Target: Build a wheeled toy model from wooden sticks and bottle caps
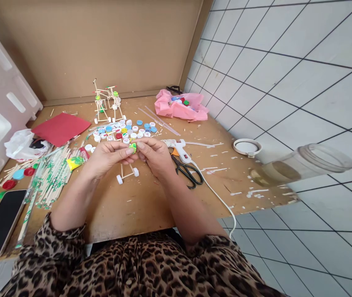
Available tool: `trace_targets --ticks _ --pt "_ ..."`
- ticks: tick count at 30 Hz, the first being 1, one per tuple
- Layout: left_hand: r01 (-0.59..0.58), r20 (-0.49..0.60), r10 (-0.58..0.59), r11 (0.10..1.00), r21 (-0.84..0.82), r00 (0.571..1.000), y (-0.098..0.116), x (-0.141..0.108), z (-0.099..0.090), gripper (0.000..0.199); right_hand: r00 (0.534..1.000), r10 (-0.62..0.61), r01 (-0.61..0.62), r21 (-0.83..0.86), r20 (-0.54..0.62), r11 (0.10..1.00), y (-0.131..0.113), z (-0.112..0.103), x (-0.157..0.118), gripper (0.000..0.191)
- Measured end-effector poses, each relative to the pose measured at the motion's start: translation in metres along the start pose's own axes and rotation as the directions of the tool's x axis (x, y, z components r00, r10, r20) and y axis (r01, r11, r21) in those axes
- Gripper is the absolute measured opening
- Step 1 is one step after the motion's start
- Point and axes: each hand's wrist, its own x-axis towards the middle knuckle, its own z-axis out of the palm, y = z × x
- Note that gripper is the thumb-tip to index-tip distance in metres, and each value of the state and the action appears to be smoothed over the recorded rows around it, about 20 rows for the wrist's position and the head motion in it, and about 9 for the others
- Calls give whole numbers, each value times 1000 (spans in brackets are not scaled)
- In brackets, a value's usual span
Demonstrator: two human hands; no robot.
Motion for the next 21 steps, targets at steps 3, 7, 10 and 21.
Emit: trace_targets --ticks 3,7,10,21 --pt "16 1 -16 1000 -14 1000 1 0 1 30 996 -82 79 -68 -46 995 -1 1 -3 33" --pt "12 5 -12 999 -36 1000 3 -1 0 29 946 -324 308 -264 -19 914 2 -1 -6 23" --pt "-1 11 2 999 -52 1000 2 0 0 30 890 -452 433 -406 55 805 5 -4 -6 20" --pt "-9 -9 8 994 -108 1000 1 1 1 40 813 -553 532 -615 179 582 12 -6 -7 36"
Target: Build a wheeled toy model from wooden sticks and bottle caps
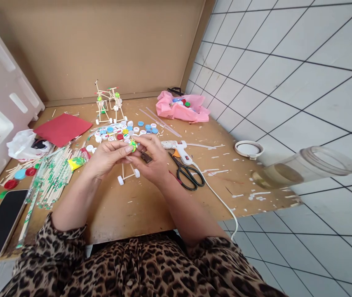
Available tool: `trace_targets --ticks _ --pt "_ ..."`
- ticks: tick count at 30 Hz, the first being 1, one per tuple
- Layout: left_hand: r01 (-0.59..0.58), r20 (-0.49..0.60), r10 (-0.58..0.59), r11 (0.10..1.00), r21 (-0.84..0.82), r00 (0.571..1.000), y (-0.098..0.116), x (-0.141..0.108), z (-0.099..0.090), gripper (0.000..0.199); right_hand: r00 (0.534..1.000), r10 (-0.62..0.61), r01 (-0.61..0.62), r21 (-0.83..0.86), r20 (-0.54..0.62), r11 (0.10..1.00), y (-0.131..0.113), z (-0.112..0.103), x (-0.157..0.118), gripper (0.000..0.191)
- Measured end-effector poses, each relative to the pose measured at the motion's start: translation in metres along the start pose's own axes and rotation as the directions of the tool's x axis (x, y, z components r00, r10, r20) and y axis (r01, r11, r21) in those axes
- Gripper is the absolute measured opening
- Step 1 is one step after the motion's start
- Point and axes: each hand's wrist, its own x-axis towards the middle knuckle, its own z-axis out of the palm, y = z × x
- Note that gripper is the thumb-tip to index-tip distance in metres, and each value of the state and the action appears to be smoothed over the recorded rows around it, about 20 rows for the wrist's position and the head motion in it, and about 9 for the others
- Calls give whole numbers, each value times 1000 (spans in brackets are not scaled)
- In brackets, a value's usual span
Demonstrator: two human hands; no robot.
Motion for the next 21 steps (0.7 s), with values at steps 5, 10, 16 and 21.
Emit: trace_targets --ticks 5,10,16,21 --pt "43 76 -39 998 -53 996 -2 1 -3 44 996 92 -92 64 17 994 2 0 0 24" --pt "91 151 -71 987 -133 986 -6 3 -8 39 997 80 -81 94 12 992 -1 -1 1 23" --pt "68 87 -54 985 -157 995 -5 3 -5 38 999 -20 17 -67 -44 998 -2 0 1 31" --pt "91 94 -70 968 -232 993 -5 3 -2 40 997 -59 58 -35 -52 998 1 -1 1 24"
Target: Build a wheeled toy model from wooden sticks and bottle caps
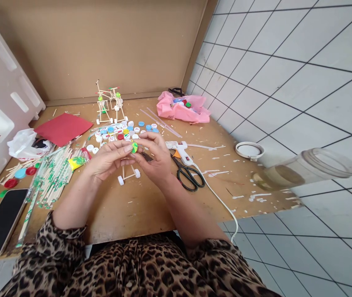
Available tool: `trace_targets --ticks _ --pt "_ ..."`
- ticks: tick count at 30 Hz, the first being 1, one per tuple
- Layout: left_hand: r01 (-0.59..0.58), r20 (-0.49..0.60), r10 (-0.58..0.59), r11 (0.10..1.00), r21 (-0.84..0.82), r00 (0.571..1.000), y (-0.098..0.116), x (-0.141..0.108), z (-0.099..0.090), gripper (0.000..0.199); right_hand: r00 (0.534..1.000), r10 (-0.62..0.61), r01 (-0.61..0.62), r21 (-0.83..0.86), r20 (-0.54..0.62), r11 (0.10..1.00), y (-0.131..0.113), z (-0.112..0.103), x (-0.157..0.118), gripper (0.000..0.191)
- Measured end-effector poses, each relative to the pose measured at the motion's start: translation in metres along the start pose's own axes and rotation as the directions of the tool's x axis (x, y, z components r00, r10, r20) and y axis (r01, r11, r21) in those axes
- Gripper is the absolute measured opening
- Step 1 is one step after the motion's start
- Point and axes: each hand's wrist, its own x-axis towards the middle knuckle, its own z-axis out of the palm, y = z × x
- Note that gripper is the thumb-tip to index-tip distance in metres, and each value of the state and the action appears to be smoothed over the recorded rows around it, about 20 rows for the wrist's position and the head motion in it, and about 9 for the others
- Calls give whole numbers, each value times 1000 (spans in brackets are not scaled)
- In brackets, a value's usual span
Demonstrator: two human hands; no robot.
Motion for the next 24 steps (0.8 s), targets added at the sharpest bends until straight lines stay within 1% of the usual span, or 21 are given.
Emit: trace_targets --ticks 4,7,11,14,16,19,21,24 --pt "33 49 -29 996 -83 998 -3 -1 1 43 997 64 -68 109 39 992 -2 -3 1 24" --pt "38 86 -30 995 -97 996 -8 -2 2 40 991 104 -119 181 89 976 -3 -4 1 23" --pt "63 140 -44 989 -131 989 -15 -2 1 43 982 128 -158 240 137 958 -3 0 -1 23" --pt "54 197 -18 982 -179 980 -20 -1 -2 42 983 112 -149 267 147 952 -3 3 -2 24" --pt "43 215 1 979 -198 977 -22 1 -3 39 984 105 -138 246 145 959 -4 4 -2 28" --pt "34 210 12 975 -217 978 -24 3 -1 35 990 79 -100 193 117 976 -7 4 -1 32" --pt "26 197 18 975 -221 980 -25 5 1 34 995 50 -65 176 88 982 -8 3 0 28" --pt "21 187 22 975 -223 982 -27 8 5 38 998 23 -32 153 59 988 -8 2 0 23"
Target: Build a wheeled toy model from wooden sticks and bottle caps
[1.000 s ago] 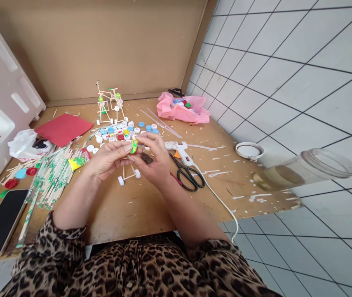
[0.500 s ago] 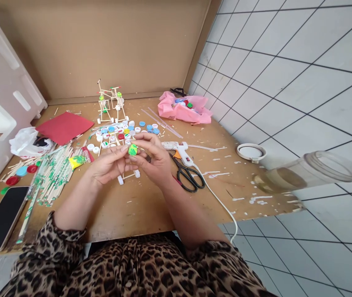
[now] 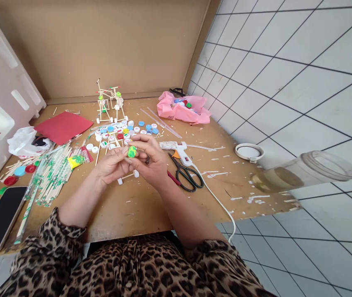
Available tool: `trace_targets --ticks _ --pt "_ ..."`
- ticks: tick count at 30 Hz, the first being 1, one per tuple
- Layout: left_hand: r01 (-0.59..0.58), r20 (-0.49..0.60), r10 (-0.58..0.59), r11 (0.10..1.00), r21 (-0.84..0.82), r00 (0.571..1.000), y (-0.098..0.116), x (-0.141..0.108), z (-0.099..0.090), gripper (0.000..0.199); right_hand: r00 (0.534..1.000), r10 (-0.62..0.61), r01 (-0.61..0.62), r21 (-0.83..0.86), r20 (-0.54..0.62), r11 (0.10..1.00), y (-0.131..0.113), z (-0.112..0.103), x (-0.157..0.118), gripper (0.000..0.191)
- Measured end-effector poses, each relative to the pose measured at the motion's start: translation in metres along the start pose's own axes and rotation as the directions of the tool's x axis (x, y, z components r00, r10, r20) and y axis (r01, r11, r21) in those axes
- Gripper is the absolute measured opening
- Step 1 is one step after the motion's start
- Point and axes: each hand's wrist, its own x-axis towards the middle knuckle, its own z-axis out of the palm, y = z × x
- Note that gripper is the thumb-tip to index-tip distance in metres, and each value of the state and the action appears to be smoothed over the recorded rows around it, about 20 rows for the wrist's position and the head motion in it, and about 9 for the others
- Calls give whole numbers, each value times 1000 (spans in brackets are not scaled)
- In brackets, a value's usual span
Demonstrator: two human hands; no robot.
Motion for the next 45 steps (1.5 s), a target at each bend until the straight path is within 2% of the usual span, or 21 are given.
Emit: trace_targets --ticks 11,20,26,31,36,42,45 --pt "44 35 -45 999 30 998 -2 2 -5 42 998 13 -4 -162 55 987 0 -6 1 28" --pt "34 66 -35 999 22 997 -3 2 -3 39 998 21 -15 -90 59 996 1 -6 1 21" --pt "6 -28 -3 996 89 1000 3 0 -2 42 999 -18 24 -150 41 988 4 -9 2 23" --pt "-65 -168 128 940 336 977 16 -5 -3 44 997 -52 66 -293 56 954 6 -9 2 24" --pt "-69 -162 162 881 468 973 22 -9 3 36 995 -37 64 -291 96 954 6 -8 0 27" --pt "-42 -182 148 873 485 972 21 -9 0 33 992 29 9 -290 127 957 8 -6 0 25" --pt "-17 -181 114 885 465 977 21 -8 -2 38 993 21 12 -279 117 960 10 -5 0 24"
